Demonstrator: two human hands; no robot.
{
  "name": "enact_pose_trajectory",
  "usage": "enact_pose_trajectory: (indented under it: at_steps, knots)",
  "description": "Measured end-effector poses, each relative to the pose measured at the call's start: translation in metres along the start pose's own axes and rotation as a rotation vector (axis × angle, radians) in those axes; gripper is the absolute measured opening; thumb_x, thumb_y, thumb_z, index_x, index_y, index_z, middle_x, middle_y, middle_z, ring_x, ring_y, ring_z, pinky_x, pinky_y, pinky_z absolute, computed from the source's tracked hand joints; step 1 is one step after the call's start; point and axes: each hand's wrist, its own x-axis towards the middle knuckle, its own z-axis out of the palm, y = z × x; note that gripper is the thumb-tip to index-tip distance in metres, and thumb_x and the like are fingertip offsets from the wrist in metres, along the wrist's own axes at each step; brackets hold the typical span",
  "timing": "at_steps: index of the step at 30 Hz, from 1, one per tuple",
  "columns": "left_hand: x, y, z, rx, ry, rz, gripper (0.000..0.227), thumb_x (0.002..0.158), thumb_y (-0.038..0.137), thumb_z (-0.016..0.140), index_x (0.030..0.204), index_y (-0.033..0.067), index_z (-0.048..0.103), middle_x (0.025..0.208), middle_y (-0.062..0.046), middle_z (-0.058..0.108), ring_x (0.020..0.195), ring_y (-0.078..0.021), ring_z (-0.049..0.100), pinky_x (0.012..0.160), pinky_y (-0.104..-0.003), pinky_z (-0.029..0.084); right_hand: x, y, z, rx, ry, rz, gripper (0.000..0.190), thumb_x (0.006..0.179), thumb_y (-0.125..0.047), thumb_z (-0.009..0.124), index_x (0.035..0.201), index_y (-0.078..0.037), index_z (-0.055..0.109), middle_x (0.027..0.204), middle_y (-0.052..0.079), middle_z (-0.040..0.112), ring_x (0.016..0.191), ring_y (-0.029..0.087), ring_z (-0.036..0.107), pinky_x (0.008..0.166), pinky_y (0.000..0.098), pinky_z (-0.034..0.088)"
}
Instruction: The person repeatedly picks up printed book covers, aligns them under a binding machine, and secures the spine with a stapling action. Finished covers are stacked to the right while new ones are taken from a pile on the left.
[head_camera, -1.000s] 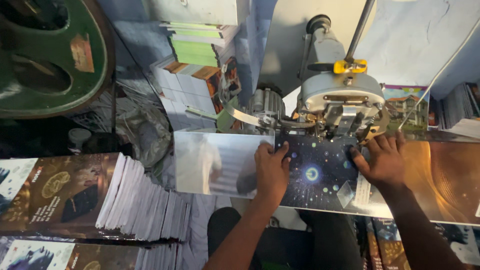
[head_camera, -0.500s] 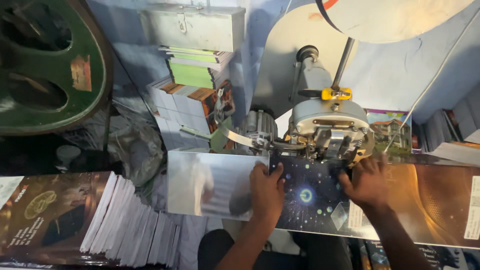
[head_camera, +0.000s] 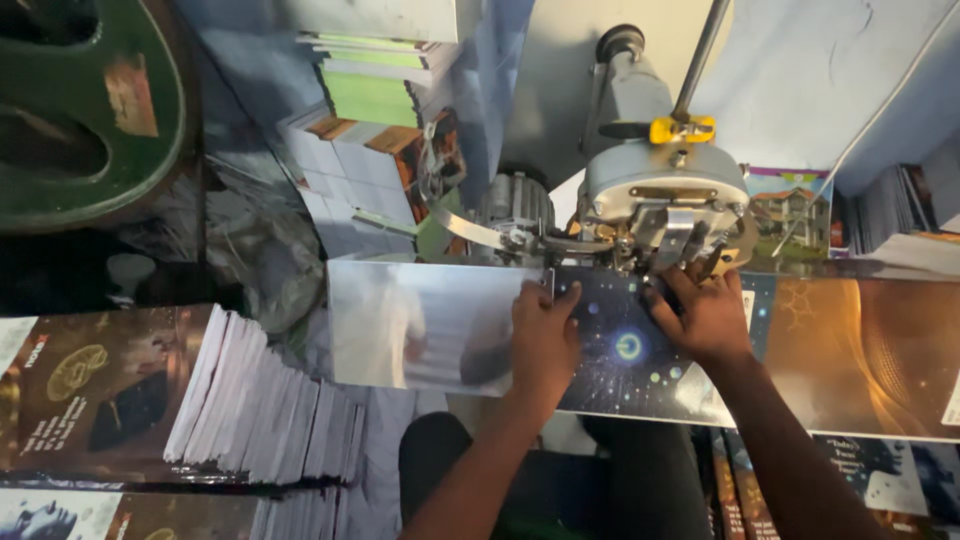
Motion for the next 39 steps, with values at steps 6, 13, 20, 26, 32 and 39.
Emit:
enact_pose_trajectory:
  at_steps: [6, 13, 20, 26, 32, 39]
  knots:
    - [-0.004, 0.006, 0.0, -0.001, 0.039, 0.027, 0.047, 0.083, 0.004, 0.073, 0.129, 0.0141, 0.073, 0.102, -0.014, 0.054, 0.097, -0.0337, 0.052, 0.083, -0.043, 0.048, -0.001, 0.012, 0.004, -0.002, 0.127, -0.098, 0.048, 0.093, -0.046, 0.059, 0.122, -0.009, 0.068, 0.125, 0.014, 0.069, 0.124, 0.035, 0.057, 0.117, 0.0508, 0.034]
    - [-0.001, 0.014, 0.005, 0.037, -0.004, 0.037, 0.046, 0.084, 0.004, 0.073, 0.128, 0.015, 0.073, 0.101, -0.014, 0.055, 0.094, -0.0332, 0.053, 0.081, -0.044, 0.047, -0.005, 0.028, 0.008, -0.074, 0.105, -0.09, 0.052, 0.096, -0.05, 0.055, 0.127, -0.01, 0.069, 0.131, 0.018, 0.065, 0.132, 0.037, 0.054, 0.122, 0.0518, 0.026]
    - [-0.003, 0.016, 0.011, 0.08, -0.029, 0.042, 0.049, 0.083, 0.004, 0.071, 0.13, 0.0134, 0.072, 0.105, -0.018, 0.054, 0.098, -0.0381, 0.053, 0.085, -0.047, 0.047, -0.005, 0.021, 0.017, -0.202, 0.033, 0.014, 0.051, 0.091, -0.044, 0.057, 0.128, -0.01, 0.067, 0.124, 0.015, 0.067, 0.125, 0.035, 0.058, 0.125, 0.0542, 0.025]
    - [-0.001, 0.016, 0.02, 0.112, -0.024, 0.076, 0.047, 0.084, 0.007, 0.071, 0.131, 0.0134, 0.072, 0.109, -0.02, 0.055, 0.102, -0.04, 0.055, 0.089, -0.05, 0.046, 0.002, 0.015, 0.012, -0.042, -0.062, -0.014, 0.05, 0.087, -0.04, 0.057, 0.129, -0.015, 0.065, 0.124, 0.011, 0.069, 0.115, 0.033, 0.064, 0.112, 0.0523, 0.033]
    - [-0.003, 0.02, 0.029, 0.118, -0.087, 0.078, 0.049, 0.085, 0.009, 0.071, 0.134, 0.0137, 0.069, 0.119, -0.023, 0.054, 0.103, -0.0414, 0.055, 0.092, -0.051, 0.045, -0.003, 0.029, 0.01, -0.066, 0.024, -0.075, 0.056, 0.088, -0.044, 0.056, 0.135, -0.015, 0.064, 0.133, 0.013, 0.065, 0.127, 0.036, 0.056, 0.116, 0.0535, 0.031]
    - [-0.002, 0.027, 0.026, 0.133, -0.091, 0.111, 0.051, 0.083, 0.009, 0.072, 0.134, 0.0125, 0.069, 0.118, -0.024, 0.054, 0.106, -0.0438, 0.053, 0.091, -0.052, 0.044, -0.006, 0.038, 0.016, -0.083, 0.107, -0.112, 0.056, 0.086, -0.047, 0.057, 0.131, -0.015, 0.065, 0.132, 0.015, 0.062, 0.133, 0.038, 0.05, 0.117, 0.0556, 0.028]
